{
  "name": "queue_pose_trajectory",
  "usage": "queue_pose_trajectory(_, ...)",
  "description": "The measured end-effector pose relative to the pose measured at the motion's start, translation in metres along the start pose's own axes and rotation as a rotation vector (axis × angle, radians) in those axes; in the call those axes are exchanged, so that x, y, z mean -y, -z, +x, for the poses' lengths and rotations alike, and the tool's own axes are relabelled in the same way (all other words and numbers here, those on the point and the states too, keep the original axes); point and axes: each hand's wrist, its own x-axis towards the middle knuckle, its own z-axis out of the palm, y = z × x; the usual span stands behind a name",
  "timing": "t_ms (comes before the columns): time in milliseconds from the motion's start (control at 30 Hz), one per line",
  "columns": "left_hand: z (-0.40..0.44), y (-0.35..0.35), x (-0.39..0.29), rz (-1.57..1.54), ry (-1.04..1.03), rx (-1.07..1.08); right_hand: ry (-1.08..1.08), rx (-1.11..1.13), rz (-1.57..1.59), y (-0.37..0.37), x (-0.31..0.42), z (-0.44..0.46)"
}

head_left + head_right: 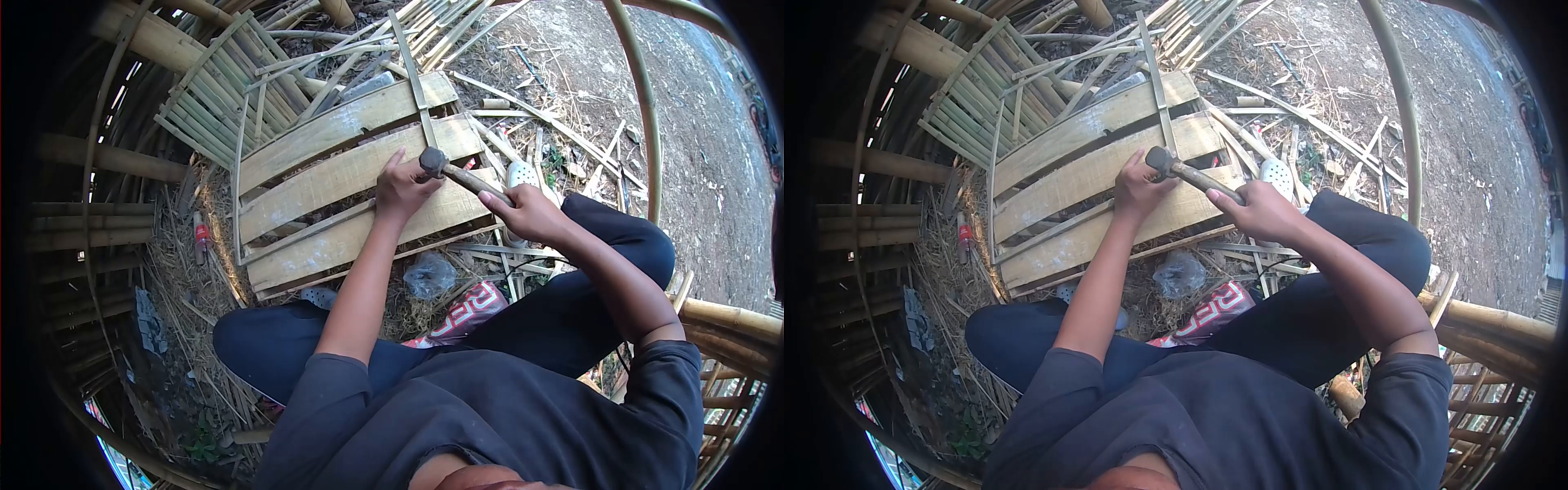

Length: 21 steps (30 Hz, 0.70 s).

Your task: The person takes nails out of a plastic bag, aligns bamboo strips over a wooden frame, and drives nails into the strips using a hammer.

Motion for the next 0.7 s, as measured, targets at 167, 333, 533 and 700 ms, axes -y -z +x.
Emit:
queue_pose_trajectory(167,-0.001,-0.008,0.003,0.009,0.036,-0.068,0.139,-0.052,0.053,0.001,0.002,-0.005)
queue_pose_trajectory(333,0.0,-0.006,0.007,0.012,-0.029,-0.041,-0.018,-0.063,-0.026,0.001,0.006,-0.002)
queue_pose_trajectory(533,-0.001,-0.004,0.0,-0.013,0.002,-0.044,0.037,-0.066,0.039,0.009,0.011,-0.009)
queue_pose_trajectory(700,0.004,-0.001,-0.002,-0.005,-0.015,-0.017,-0.003,-0.077,0.008,0.009,0.004,-0.004)
